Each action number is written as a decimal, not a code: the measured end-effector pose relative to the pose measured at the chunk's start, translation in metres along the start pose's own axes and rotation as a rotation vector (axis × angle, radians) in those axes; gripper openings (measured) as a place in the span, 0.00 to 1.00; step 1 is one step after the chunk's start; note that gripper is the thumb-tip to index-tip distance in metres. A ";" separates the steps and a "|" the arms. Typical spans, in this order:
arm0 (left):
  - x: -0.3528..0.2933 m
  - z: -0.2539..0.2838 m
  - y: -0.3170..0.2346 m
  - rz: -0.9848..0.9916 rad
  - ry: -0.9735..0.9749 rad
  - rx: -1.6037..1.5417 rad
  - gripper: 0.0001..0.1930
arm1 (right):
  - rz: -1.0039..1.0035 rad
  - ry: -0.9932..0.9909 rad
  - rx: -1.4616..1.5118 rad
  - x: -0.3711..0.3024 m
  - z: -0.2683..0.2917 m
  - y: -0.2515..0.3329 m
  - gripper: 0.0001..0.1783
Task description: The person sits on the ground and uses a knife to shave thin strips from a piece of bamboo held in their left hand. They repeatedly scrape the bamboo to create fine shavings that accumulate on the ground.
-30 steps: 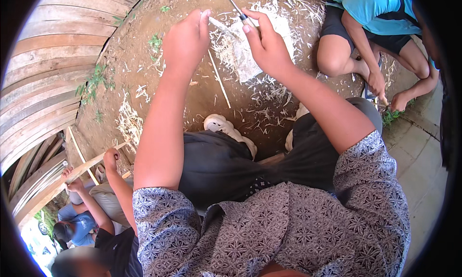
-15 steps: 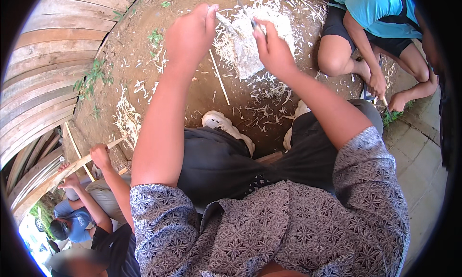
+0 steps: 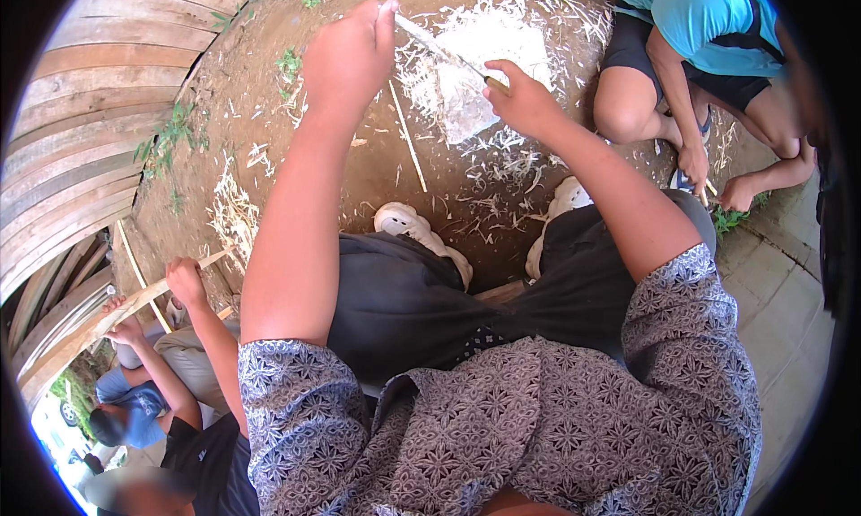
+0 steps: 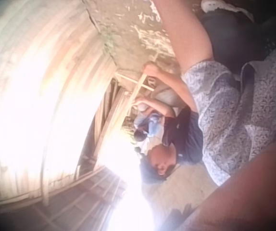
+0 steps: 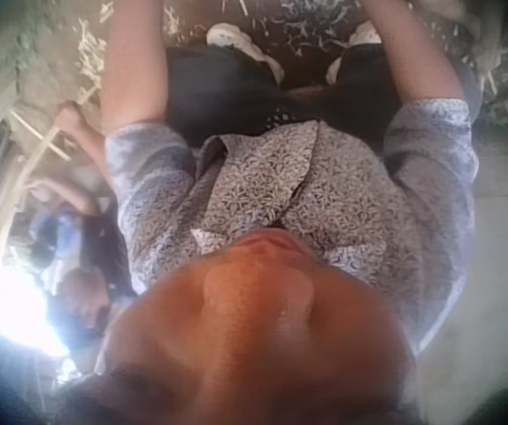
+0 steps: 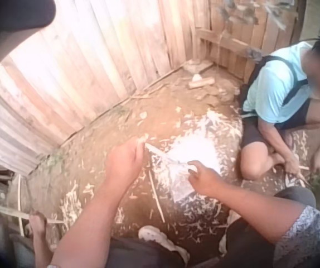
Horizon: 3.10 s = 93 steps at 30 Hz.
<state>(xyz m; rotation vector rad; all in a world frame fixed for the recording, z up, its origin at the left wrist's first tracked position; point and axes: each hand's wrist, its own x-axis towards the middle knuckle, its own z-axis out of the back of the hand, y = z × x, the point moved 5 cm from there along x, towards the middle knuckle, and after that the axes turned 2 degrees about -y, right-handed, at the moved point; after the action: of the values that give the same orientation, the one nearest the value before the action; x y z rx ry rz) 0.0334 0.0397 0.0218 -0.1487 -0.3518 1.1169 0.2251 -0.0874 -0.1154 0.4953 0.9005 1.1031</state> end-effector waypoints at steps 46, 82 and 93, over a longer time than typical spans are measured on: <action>-0.001 -0.002 -0.007 -0.076 -0.059 -0.004 0.22 | 0.390 -0.391 0.318 -0.021 0.020 0.039 0.21; -0.001 0.001 -0.017 -0.137 -0.078 -0.038 0.24 | 0.327 -0.308 0.212 -0.030 0.016 0.056 0.23; -0.001 -0.001 -0.017 -0.097 -0.070 -0.035 0.24 | 0.300 -0.244 0.195 -0.033 0.006 0.046 0.23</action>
<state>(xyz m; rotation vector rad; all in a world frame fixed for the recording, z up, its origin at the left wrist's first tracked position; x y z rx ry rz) 0.0480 0.0309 0.0260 -0.1220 -0.4369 1.0220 0.1994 -0.0988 -0.0661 0.9288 0.7359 1.1984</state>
